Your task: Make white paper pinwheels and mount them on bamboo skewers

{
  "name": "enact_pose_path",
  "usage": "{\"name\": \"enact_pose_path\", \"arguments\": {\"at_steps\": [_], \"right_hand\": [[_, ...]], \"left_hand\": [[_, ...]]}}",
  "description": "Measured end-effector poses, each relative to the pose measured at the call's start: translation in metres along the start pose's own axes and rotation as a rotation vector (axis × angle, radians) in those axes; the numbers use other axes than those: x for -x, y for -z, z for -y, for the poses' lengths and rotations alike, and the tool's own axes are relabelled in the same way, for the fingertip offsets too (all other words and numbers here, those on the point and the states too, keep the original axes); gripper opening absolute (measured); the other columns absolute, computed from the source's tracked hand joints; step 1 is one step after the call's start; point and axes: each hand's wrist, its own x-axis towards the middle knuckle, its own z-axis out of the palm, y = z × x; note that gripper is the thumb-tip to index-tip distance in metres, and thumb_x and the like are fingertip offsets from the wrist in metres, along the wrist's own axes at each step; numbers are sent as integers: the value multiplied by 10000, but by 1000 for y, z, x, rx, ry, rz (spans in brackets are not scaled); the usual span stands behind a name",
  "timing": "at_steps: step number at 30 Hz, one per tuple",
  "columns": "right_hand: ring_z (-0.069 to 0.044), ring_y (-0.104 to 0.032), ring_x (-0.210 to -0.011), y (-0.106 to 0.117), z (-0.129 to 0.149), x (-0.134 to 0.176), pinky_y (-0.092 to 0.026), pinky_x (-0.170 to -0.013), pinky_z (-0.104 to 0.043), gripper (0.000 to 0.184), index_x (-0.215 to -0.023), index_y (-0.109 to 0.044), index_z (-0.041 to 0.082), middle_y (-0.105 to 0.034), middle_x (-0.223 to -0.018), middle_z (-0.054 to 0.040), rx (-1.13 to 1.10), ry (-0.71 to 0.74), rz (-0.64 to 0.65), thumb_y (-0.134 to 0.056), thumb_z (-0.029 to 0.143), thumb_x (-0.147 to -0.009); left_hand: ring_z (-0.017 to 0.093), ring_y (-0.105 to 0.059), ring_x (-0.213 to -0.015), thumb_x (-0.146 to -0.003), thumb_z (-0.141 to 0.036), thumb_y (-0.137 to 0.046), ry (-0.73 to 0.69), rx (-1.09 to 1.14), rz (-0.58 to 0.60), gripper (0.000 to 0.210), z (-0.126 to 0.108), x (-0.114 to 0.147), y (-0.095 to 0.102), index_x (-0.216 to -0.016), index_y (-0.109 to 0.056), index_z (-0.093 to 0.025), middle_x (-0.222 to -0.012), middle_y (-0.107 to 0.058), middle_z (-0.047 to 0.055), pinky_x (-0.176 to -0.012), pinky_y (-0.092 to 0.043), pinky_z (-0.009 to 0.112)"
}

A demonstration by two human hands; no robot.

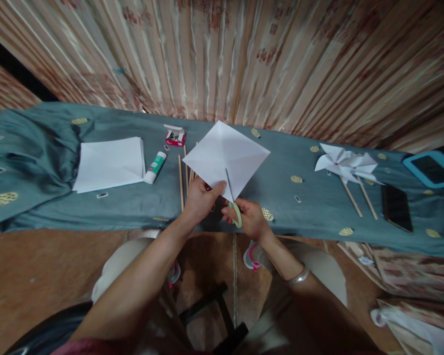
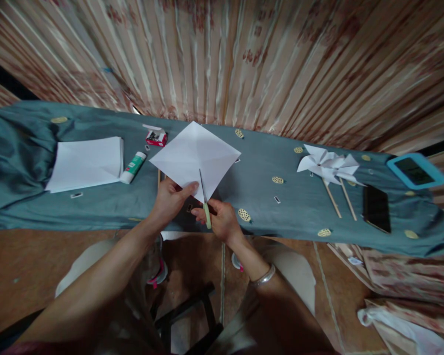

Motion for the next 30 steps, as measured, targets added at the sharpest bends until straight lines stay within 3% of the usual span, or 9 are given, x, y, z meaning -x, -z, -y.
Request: {"name": "enact_pose_path", "arguments": {"at_steps": [9, 15, 22, 24, 27, 30], "right_hand": [[-100, -545, -483, 1, 0, 0, -421, -481, -222, 424, -794, -669, 177, -660, -564, 9, 46, -13, 27, -800, 528, -596], [-119, -599, -573, 6, -2, 3, -446, -542, -230, 460, -941, -672, 190, -700, -694, -16, 169, -32, 177, -748, 558, -676], [-108, -566, -622, 30, 17, 15, -433, -586, -235, 515, -933, -672, 168, -686, -755, -28, 199, -77, 311, -762, 590, -651], [-108, -559, -604, 41, 24, 16, -438, -576, -240, 527, -901, -668, 165, -682, -734, -27, 178, -92, 260, -774, 601, -626], [-115, -547, -569, 55, 30, 12, -419, -521, -244, 547, -894, -666, 176, -690, -716, -31, 118, -14, 29, -753, 643, -622], [-133, -559, -587, 62, 29, 6, -406, -503, -250, 565, -915, -672, 191, -696, -735, -39, 10, 115, -190, -715, 683, -641]], "left_hand": [[157, -600, -637, -615, -310, -706, 12, 29, -6, 217, -2, 1, -1, -744, -661, -141, -704, -690, 15, -624, -474, 266], [195, -634, -704, -616, -326, -704, 30, -2, -94, 190, -5, -7, 6, -701, -666, -160, -738, -706, 29, -677, -488, 301], [210, -630, -734, -616, -323, -685, -22, -33, -203, 173, -6, -23, 29, -702, -664, -175, -736, -696, 18, -709, -486, 312], [195, -608, -692, -617, -310, -678, -34, -69, -203, 144, -4, -25, 36, -658, -655, -173, -687, -673, 7, -694, -474, 303], [175, -570, -630, -609, -288, -671, -31, -116, -168, 113, -2, -23, 41, -606, -645, -178, -629, -640, -8, -641, -448, 284], [162, -555, -603, -603, -276, -667, -14, -129, -30, 97, 0, -17, 39, -631, -685, -184, -619, -635, -18, -603, -428, 262]]}}
